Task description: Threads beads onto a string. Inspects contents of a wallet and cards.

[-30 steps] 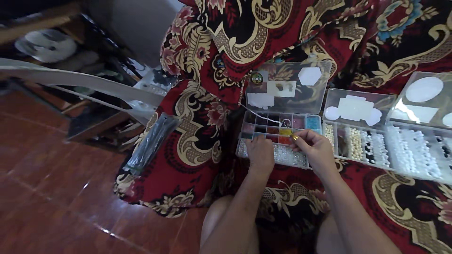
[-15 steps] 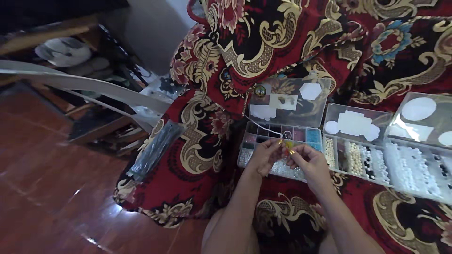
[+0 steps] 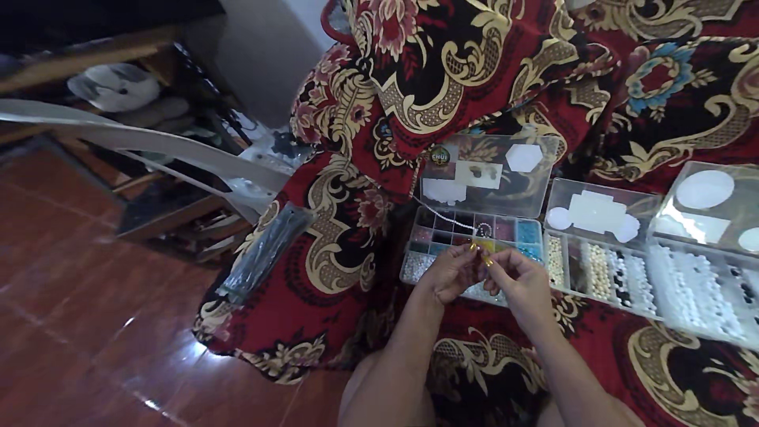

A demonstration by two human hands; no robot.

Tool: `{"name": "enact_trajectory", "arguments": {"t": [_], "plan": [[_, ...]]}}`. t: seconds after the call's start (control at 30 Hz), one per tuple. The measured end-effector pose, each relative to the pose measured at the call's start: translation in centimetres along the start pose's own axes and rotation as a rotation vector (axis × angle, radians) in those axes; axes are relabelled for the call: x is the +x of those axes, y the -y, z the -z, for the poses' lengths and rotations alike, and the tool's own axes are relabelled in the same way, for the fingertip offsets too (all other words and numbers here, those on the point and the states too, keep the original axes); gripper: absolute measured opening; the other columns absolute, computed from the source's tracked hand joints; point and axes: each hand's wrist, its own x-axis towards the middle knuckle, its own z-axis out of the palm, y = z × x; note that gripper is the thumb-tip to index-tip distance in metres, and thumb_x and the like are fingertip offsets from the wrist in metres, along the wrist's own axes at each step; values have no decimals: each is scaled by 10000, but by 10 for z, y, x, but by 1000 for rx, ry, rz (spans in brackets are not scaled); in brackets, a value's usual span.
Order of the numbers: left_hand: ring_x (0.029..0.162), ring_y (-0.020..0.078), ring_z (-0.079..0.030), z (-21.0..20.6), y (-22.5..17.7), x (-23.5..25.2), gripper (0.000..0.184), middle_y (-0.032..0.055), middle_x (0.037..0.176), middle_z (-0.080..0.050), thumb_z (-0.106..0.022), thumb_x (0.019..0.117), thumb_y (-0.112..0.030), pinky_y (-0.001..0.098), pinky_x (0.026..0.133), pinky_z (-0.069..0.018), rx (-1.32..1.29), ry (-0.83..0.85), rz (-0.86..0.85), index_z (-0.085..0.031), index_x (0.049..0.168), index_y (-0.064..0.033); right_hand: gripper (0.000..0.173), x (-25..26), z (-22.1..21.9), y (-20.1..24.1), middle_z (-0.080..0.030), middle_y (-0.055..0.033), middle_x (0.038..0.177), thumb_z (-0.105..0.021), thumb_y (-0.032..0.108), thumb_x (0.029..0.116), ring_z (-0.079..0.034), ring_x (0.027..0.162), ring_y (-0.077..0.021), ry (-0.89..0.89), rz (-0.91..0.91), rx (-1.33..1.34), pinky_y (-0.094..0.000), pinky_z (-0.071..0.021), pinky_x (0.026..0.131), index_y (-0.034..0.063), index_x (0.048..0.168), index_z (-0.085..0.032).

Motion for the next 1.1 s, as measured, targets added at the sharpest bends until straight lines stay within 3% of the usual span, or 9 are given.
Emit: {"name": "enact_trajectory", "arguments": {"t": [0.47,1.1], "plan": [[799,97,-692,1,3,0,276,-5,898,-702,-325,1112,-121,277,776,-586,-32,18,12,-590,1039,-96,97,0,0,0,-678,28,675,-650,102,908,-633,526,-34,-12,-5,-19,-186,-558,506,28,928,-709],[832,115,-700,-5,11,4,322,29,917,-712,-297,1128,-202,273,787,-581,-114,32,74,-591,1072,-83,77,1,-1,-9,-668,57,665,-662,139,875,-619,522,-2,-95,51,-132,-183,-541,495,70,856,-690]]}}
